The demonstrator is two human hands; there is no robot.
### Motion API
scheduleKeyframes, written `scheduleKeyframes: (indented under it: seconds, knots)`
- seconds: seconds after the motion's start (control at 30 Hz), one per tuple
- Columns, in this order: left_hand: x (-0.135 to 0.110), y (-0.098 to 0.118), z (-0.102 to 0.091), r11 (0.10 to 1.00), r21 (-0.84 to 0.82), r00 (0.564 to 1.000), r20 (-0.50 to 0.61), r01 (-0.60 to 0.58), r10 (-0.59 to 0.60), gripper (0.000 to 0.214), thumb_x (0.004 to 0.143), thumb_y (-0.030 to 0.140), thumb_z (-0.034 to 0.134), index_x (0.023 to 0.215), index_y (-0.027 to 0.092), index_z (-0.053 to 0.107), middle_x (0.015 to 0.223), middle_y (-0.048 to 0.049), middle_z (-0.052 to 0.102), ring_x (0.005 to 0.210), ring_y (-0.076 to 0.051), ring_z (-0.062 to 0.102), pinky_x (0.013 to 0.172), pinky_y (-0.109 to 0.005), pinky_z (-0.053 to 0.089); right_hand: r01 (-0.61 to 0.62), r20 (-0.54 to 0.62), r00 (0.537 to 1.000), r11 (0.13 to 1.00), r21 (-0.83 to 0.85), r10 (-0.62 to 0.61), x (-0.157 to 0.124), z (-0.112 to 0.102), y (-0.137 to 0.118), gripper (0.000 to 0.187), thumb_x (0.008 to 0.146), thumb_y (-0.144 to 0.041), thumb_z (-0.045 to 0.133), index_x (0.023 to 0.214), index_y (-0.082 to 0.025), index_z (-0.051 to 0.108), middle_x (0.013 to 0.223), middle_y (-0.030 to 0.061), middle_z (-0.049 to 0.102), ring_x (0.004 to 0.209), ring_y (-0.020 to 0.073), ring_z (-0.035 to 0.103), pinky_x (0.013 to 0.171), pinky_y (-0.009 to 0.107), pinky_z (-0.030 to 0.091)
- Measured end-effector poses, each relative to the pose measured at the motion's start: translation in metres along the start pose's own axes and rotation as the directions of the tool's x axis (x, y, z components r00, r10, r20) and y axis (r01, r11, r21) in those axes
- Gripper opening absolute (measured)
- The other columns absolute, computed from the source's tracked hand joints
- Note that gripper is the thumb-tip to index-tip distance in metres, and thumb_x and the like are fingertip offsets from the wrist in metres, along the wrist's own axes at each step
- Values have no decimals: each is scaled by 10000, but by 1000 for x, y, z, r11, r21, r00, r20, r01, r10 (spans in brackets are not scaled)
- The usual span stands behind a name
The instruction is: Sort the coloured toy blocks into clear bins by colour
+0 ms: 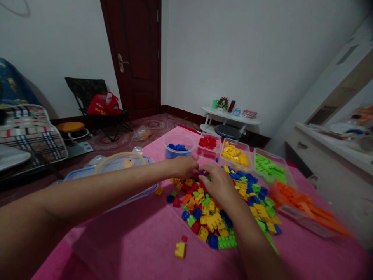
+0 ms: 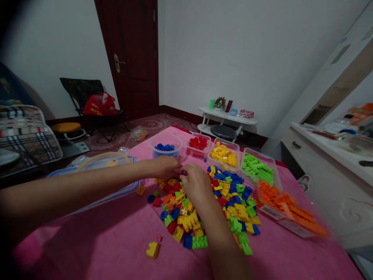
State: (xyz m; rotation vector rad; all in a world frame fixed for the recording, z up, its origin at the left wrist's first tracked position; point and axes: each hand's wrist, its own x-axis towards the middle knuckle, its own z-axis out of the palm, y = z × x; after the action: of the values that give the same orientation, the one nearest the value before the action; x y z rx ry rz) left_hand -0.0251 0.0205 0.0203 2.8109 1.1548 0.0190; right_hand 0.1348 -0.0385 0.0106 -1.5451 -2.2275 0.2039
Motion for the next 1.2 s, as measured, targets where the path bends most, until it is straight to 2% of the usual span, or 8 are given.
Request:
scheduleKeyframes:
  seconds: [0.17,0.43,0.67,0.8,0.9,0.97,1.07,1.2]
  knots:
    - [-2,4,10,997,56,988,143,59,-66,398,699,208,625,1094,189,666,933,-132,710,815,-261,655,647,-283,466,-13,0,1000,1000,-14,13,-1,-7,0,224,821,-212,553,1001,-197,684,1008,56,672,892,160,609,812,267,434]
    - [13,-15,13,971,-224,968,248,84,-26,265,617,194,740,877,177,693,753,5,700,654,-117,579,547,-164,388,-6,1,1000,1000,-4,6,-1,-9,0,225,815,-228,552,978,-194,703,977,59,694,869,173,621,789,262,436]
    - [12,-31,9,926,-330,945,319,186,-76,320,694,227,692,991,109,663,839,-32,698,684,-117,594,551,-164,406,8,20,1000,1000,-8,-8,-1,-10,-1,225,810,-227,551,966,-195,709,971,59,709,886,176,630,793,249,432]
    - [7,-33,1,963,-185,969,186,196,-161,536,671,273,705,1178,142,591,928,-53,703,776,-159,622,607,-190,429,14,19,1000,1000,-16,-13,0,-10,-2,218,820,-250,547,959,-204,709,972,55,711,891,179,630,777,249,429]
    - [3,-29,-2,979,-2,975,89,205,-204,341,694,253,643,1019,158,679,905,-79,712,796,-208,633,614,-231,431,13,36,999,1000,-25,-12,0,-8,-2,212,825,-249,541,951,-207,706,957,53,710,890,175,630,774,246,419]
    - [1,-25,-2,985,45,974,152,166,-171,266,702,199,596,939,186,717,878,-72,723,781,-213,640,598,-236,424,17,53,998,999,-36,-15,0,-5,-3,204,825,-249,541,943,-210,703,953,52,708,889,174,630,758,245,411]
    - [-1,-19,1,993,66,958,265,95,-110,339,681,141,584,970,241,730,916,-45,734,787,-204,646,566,-220,404,32,78,997,998,-48,-28,-1,-1,-5,189,822,-244,544,928,-214,699,952,48,705,886,174,629,736,247,400]
    - [-2,-14,7,992,106,967,236,75,-98,331,642,119,601,921,226,741,872,-51,736,742,-191,642,530,-211,378,51,78,996,998,-42,-47,-2,0,-5,182,815,-237,552,929,-223,694,948,38,702,881,167,628,719,241,397]
